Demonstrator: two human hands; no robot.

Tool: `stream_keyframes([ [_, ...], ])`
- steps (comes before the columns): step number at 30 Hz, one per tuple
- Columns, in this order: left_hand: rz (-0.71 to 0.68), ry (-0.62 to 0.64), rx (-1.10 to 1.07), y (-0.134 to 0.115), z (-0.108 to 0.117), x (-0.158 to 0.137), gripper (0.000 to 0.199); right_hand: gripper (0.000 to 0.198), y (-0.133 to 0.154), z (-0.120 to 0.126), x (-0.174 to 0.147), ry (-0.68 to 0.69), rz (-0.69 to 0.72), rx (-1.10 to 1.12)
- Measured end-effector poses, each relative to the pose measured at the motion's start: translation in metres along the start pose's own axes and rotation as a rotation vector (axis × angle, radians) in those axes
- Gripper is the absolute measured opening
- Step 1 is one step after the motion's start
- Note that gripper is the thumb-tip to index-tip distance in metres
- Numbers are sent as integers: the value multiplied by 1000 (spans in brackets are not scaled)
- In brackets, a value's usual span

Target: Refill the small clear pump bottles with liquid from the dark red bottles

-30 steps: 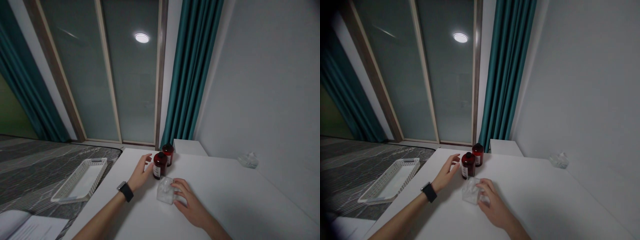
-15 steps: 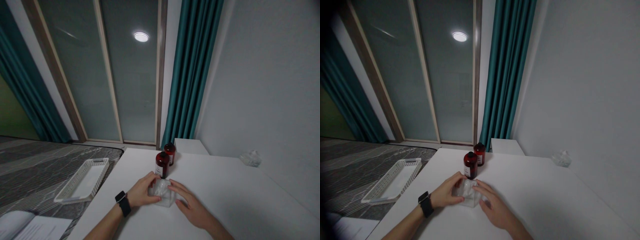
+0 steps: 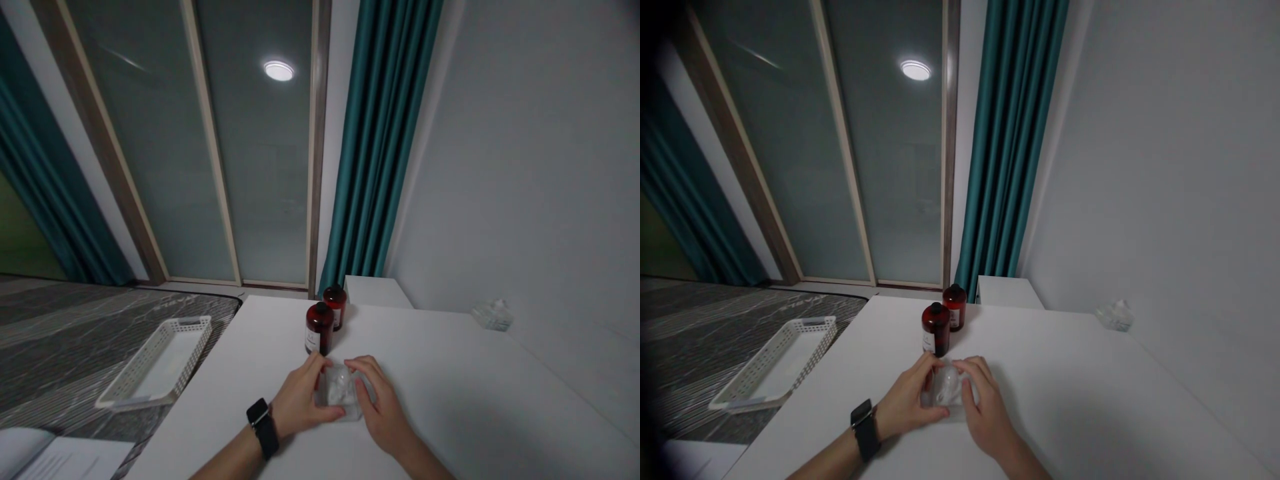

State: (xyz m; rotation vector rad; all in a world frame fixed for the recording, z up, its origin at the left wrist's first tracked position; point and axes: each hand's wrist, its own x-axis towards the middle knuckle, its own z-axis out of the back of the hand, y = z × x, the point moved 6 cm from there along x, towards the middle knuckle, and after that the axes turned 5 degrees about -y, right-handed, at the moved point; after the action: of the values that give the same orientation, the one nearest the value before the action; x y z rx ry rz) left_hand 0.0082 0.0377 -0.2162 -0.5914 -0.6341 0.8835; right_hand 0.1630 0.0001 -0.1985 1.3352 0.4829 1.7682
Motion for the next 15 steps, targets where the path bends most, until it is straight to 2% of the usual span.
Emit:
stream_keyframes([
  [4, -9, -17, -4, 0, 0, -1, 52, 43, -3, -9, -2, 39, -56, -9],
  [7, -12, -23, -3, 0, -1, -1, 51, 51, -15, -11, -3, -9, -157, 1],
  [11, -7, -7, -11, 1, -2, 0, 53, 46, -26, -11, -3, -79, -225, 25],
  [15, -48, 13, -58, -2, -2, 1, 53, 39, -24, -11, -3, -74, -244, 29],
])
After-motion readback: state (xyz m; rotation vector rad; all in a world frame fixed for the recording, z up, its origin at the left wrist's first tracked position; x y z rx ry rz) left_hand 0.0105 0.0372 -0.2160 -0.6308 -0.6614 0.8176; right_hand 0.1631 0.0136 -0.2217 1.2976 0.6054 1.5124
